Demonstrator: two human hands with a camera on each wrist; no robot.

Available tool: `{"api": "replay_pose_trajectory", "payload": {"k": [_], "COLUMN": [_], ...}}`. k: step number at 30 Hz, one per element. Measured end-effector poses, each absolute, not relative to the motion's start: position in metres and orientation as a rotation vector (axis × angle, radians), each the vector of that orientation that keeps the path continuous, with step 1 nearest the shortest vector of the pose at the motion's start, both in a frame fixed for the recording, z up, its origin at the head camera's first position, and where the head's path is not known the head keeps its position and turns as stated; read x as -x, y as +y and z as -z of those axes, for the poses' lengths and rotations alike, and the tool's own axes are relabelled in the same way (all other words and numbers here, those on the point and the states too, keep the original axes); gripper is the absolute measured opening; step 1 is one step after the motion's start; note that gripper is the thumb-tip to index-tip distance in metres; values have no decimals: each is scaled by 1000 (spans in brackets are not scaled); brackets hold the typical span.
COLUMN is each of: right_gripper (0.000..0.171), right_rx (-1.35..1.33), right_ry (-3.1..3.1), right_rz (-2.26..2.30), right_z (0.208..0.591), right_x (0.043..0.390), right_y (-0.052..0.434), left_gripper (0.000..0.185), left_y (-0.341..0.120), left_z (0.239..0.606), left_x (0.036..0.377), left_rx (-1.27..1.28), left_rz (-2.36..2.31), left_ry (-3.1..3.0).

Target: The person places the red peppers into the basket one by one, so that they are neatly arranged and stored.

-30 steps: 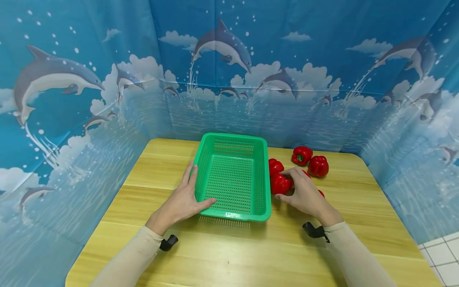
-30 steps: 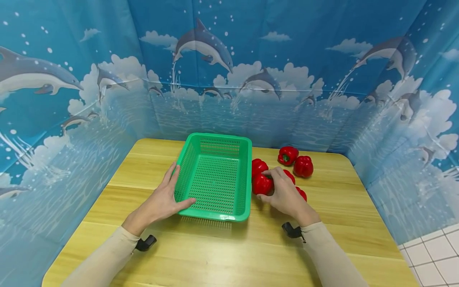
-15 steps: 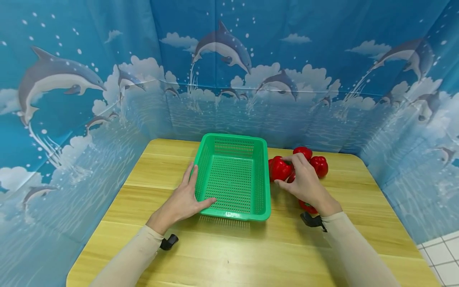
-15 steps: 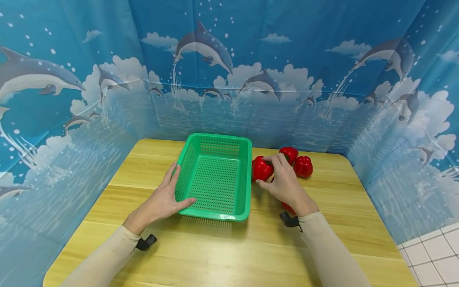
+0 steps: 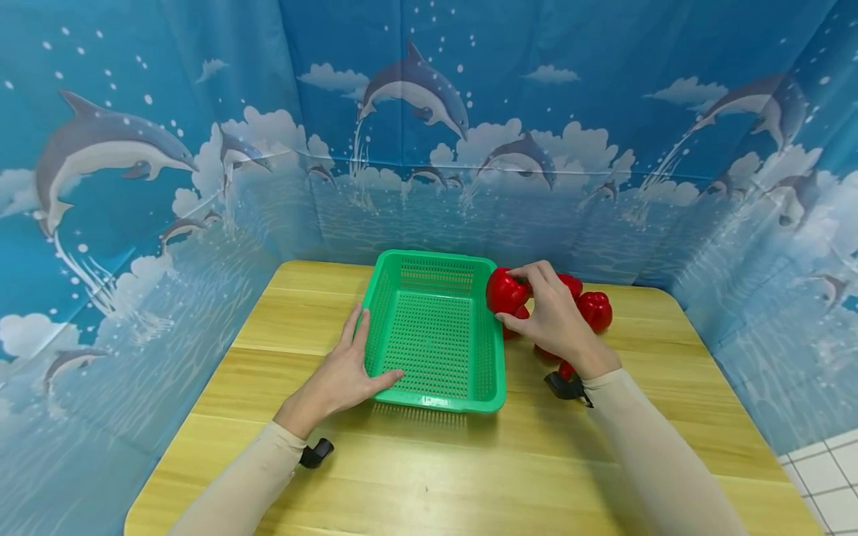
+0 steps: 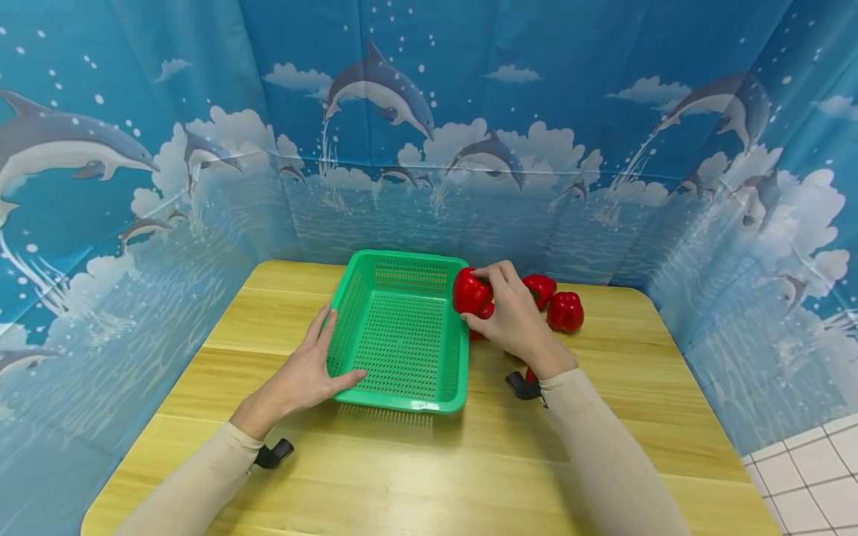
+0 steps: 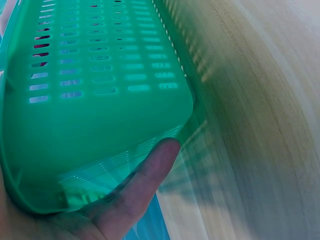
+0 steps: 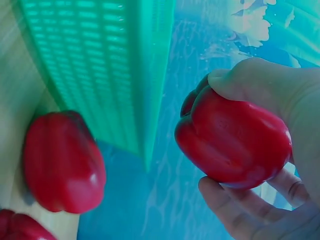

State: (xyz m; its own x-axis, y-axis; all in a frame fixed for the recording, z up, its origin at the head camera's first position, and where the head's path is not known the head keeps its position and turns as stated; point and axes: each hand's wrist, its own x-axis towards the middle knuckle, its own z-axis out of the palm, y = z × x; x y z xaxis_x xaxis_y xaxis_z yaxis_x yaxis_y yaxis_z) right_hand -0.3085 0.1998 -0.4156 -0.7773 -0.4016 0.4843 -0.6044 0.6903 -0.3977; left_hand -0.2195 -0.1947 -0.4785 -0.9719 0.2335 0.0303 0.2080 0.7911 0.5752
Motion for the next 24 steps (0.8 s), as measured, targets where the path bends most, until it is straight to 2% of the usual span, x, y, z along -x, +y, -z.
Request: {"api": "replay_pose_trajectory", "payload": {"k": [12, 24], "right_gripper": [73, 70], "right_rx": [-938, -974], "right_ry": [-2469, -2537], "right_rz": [-831, -882], "right_z": [404, 404], "right_x": [330, 356], "right_y": [159, 110], "left_gripper": [133, 133], "left_y": [-194, -195], "left_z": [480, 481], "left_x": [220, 222], "left_rx": [-349, -359], "left_rz": [-931, -930], "left_ry": [2938, 2948]}}
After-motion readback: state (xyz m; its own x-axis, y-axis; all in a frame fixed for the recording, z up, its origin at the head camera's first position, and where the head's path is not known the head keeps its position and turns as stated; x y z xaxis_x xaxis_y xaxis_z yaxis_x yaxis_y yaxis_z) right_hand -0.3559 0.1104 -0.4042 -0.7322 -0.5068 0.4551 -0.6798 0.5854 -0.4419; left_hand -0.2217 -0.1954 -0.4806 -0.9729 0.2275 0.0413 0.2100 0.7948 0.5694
